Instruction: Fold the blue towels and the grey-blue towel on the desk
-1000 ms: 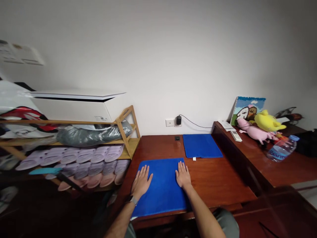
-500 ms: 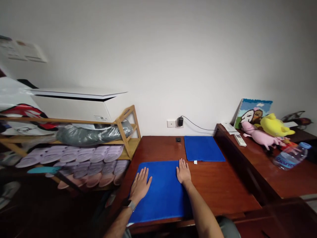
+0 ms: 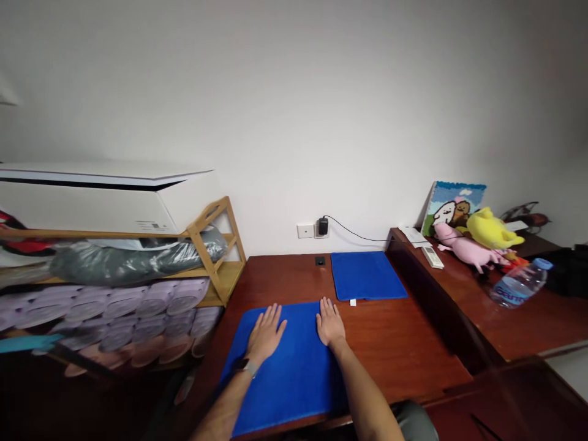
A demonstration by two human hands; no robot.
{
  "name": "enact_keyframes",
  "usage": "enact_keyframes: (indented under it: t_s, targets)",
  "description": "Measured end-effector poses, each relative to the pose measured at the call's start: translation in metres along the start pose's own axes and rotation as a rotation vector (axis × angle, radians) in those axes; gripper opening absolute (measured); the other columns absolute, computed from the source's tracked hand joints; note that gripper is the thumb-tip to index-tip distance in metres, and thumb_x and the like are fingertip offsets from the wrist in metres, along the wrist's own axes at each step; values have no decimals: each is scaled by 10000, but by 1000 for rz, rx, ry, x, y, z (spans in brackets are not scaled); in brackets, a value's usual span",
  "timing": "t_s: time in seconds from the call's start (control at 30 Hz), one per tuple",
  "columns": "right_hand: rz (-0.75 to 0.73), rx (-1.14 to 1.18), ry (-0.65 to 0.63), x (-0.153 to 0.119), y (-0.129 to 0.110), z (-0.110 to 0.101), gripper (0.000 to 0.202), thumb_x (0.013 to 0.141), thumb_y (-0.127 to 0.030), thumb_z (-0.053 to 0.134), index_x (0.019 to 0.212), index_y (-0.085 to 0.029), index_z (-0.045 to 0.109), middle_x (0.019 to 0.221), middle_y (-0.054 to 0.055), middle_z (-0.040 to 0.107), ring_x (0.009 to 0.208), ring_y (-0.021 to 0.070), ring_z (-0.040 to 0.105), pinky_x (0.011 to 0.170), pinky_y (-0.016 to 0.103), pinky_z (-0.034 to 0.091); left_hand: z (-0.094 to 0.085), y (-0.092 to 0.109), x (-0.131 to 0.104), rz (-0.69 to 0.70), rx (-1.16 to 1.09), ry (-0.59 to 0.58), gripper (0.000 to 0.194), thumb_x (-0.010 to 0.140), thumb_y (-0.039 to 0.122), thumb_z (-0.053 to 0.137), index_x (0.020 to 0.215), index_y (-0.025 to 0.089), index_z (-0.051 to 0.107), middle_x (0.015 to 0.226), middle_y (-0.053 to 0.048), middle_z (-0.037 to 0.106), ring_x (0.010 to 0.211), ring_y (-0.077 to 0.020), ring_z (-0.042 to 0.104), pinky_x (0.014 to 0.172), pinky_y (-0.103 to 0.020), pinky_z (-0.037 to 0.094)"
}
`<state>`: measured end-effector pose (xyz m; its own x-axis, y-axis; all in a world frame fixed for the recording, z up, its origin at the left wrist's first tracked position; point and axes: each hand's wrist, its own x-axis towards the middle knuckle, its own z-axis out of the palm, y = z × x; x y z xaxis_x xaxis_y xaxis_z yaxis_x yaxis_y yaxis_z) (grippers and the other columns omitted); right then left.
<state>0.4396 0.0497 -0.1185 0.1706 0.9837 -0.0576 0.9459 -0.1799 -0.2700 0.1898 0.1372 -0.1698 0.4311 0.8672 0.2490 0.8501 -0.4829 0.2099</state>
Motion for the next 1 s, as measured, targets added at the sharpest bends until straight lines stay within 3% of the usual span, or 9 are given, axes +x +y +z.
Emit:
enact_keyframes:
  t_s: [0.1,0.17,0.37,0.57,0.67,0.87,0.93,1.0]
  targets:
    - [3,-7,-1,1,-1,-2,689,1141,-376,193,1768,-96,239,1840,77,206,1723,200,152,1394,375,115,-6,-51,-19,-104,46,63,723,1097,518,300,1665,112,489,1730,-182,497,1639,-334,427,1349,-575,337]
    - [9,-16,-2,1,-3,-5,684,1138,-363,211,1766,-94,250,1836,93,216,1721,214,170,1391,393,134,-12,-65,-27,-123,60,90,731,1093,522,289,1663,111,491,1723,-184,510,1635,-332,434,1341,-569,353]
    - [18,-53,30,-19,-8,-2,678,1145,-377,213,1769,-113,242,1831,101,218,1722,229,172,1394,429,123,-20,-50,-25,-144,72,71,739,1081,488,293,1639,52,507,1727,-219,493,1627,-333,446,1339,-542,364]
    - [20,-26,22,-50,-6,13,681,1151,-419,196,1770,-141,254,1832,72,220,1713,208,206,1394,406,150,-27,-55,-23,-129,65,120,733,1062,456,311,1641,51,505,1698,-225,528,1615,-347,464,1352,-572,330]
    - [23,-14,32,-52,-6,13,687,1152,-414,189,1766,-111,249,1835,83,209,1716,212,196,1396,401,147,-29,-31,-24,-60,29,158,703,1072,396,294,1668,65,470,1697,-214,530,1624,-352,448,1360,-595,309]
    - [4,10,38,-49,-5,13,689,1145,-397,199,1762,-93,246,1830,104,214,1719,219,181,1396,427,150,-5,90,-35,236,-65,6,643,1115,434,310,1683,181,473,1699,-128,548,1608,-293,481,1334,-524,382]
    - [1,12,42,-50,-4,14,687,1144,-392,203,1763,-96,245,1831,104,214,1720,218,175,1394,428,152,-1,103,-43,249,-71,-22,641,1116,452,320,1677,190,485,1705,-131,538,1607,-295,482,1332,-530,384]
    - [7,11,39,-51,-4,14,688,1146,-396,201,1764,-98,241,1834,103,209,1720,216,177,1394,424,152,-3,84,-54,191,-53,-24,651,1114,466,320,1669,176,498,1711,-138,526,1611,-305,475,1335,-539,379]
